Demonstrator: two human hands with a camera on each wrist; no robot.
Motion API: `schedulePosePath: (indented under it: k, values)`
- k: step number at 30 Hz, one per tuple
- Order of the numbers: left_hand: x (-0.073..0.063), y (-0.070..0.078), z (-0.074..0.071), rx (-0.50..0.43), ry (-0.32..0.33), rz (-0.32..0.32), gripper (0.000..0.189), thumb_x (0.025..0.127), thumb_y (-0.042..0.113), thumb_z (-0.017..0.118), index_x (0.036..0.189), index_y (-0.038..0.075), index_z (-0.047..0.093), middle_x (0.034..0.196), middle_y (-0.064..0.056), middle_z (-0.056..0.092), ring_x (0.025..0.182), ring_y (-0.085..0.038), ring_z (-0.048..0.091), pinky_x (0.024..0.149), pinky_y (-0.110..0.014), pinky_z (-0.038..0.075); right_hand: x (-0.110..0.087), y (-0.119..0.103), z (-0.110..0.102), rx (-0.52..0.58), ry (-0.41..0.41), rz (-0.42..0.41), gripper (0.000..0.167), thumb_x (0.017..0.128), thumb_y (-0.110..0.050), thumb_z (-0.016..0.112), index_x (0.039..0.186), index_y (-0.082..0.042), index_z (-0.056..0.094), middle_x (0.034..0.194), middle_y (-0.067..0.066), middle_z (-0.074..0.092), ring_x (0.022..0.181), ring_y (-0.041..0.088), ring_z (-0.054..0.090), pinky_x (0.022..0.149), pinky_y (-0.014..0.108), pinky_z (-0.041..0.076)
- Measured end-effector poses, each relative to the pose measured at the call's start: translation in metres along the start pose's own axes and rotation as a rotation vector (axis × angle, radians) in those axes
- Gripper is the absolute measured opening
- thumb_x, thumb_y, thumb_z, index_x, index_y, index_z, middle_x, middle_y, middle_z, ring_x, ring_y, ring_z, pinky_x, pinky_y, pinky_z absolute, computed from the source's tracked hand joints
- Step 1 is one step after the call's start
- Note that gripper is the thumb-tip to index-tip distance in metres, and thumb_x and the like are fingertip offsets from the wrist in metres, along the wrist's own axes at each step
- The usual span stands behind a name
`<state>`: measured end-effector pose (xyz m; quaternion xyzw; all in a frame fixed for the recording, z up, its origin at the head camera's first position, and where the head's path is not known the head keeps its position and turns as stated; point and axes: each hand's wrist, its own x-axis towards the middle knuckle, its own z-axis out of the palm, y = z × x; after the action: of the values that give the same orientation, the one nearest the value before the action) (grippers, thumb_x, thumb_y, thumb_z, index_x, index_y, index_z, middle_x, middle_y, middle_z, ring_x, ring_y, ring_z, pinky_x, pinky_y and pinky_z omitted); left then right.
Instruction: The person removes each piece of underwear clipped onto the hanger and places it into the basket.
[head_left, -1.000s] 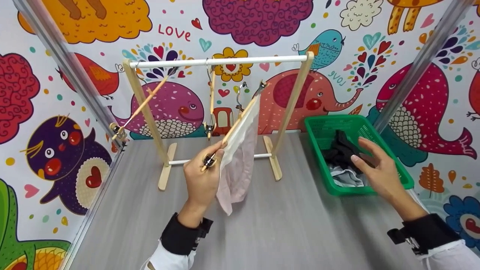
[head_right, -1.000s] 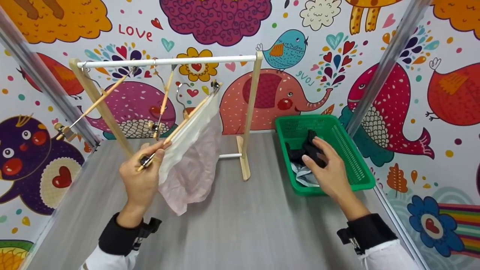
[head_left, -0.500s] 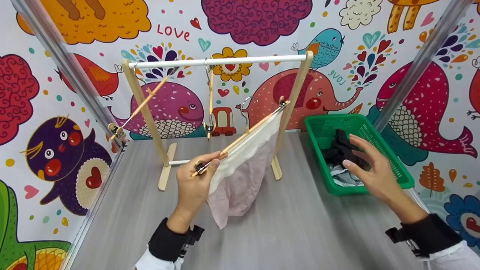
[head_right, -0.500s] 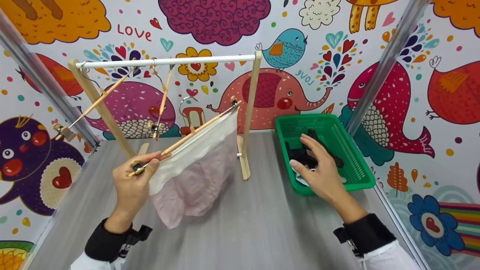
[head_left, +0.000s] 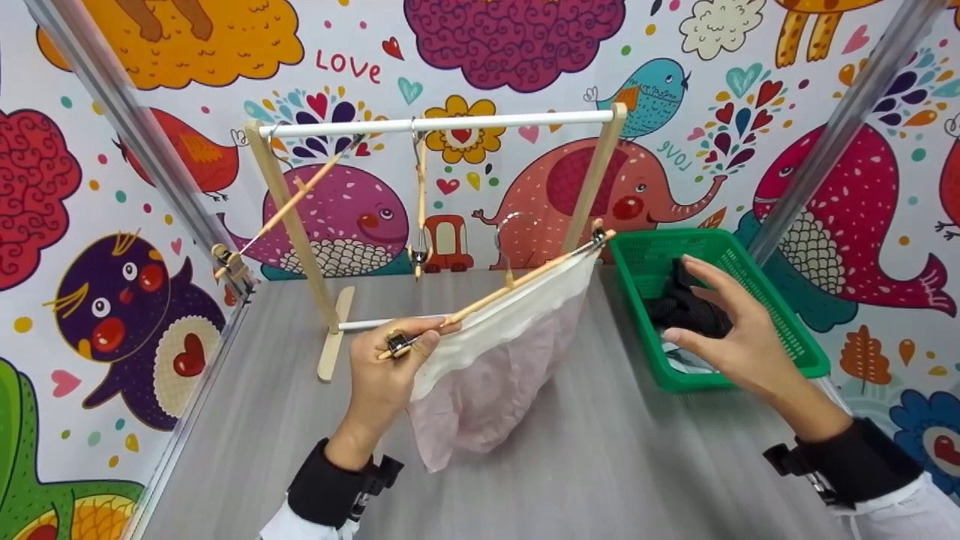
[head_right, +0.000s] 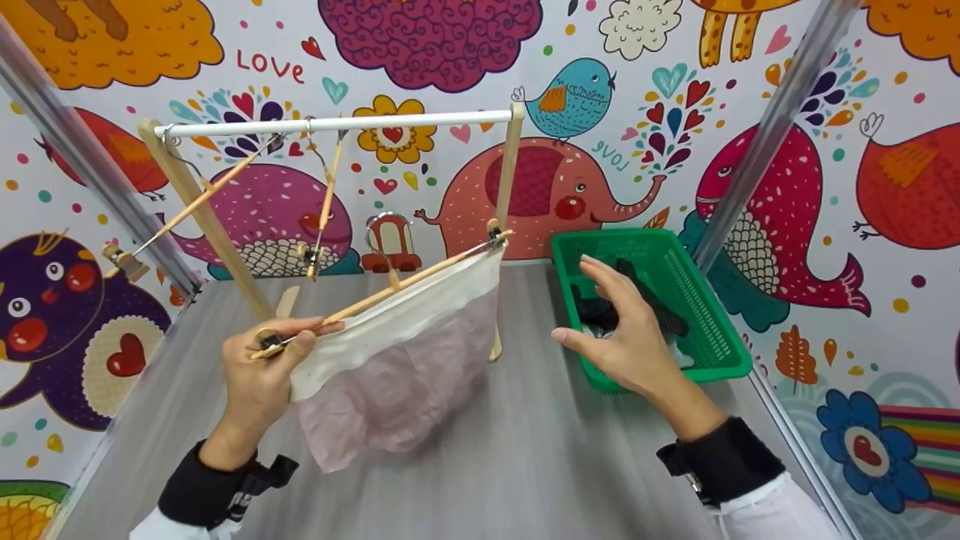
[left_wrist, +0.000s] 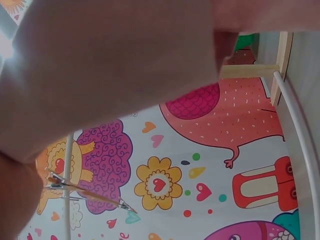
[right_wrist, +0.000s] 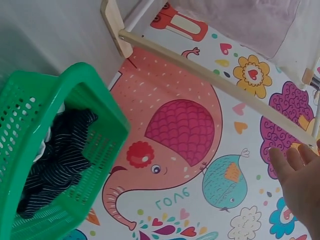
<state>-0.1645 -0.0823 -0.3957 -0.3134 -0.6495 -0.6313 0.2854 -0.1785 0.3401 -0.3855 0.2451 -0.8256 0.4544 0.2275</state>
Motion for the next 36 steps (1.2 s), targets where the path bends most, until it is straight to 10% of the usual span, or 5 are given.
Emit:
schedulePosePath:
  k: [24,36]
  values:
    - [-0.005,0.000,0.004,-0.110,-0.270,0.018,0.011,0.097,-0.002,0.072,0.105,-0.006,0.077,0.095,-0.015,0.079,0.089,-0.024,0.079,0.072,-0.030,0.063,0.023,-0.027,0.019,-0.054,-0.166,-0.129,0.093,0.066,0.002,0.097,0.149,-0.004,0.056,0.150,0.015,0.056,0.133,0.010,0.052,0.106,0.017,0.045]
    - [-0.007,-0.001,0.014,-0.189,-0.323,0.060,0.010,0.097,-0.002,0.071,0.104,-0.008,0.077,0.093,-0.019,0.078,0.086,-0.026,0.079,0.072,-0.036,0.064,0.021,-0.027,0.022,-0.082,-0.279,-0.104,0.050,0.070,-0.008,0.098,0.116,-0.011,0.078,0.109,-0.003,0.075,0.092,0.011,0.066,0.080,0.019,0.056]
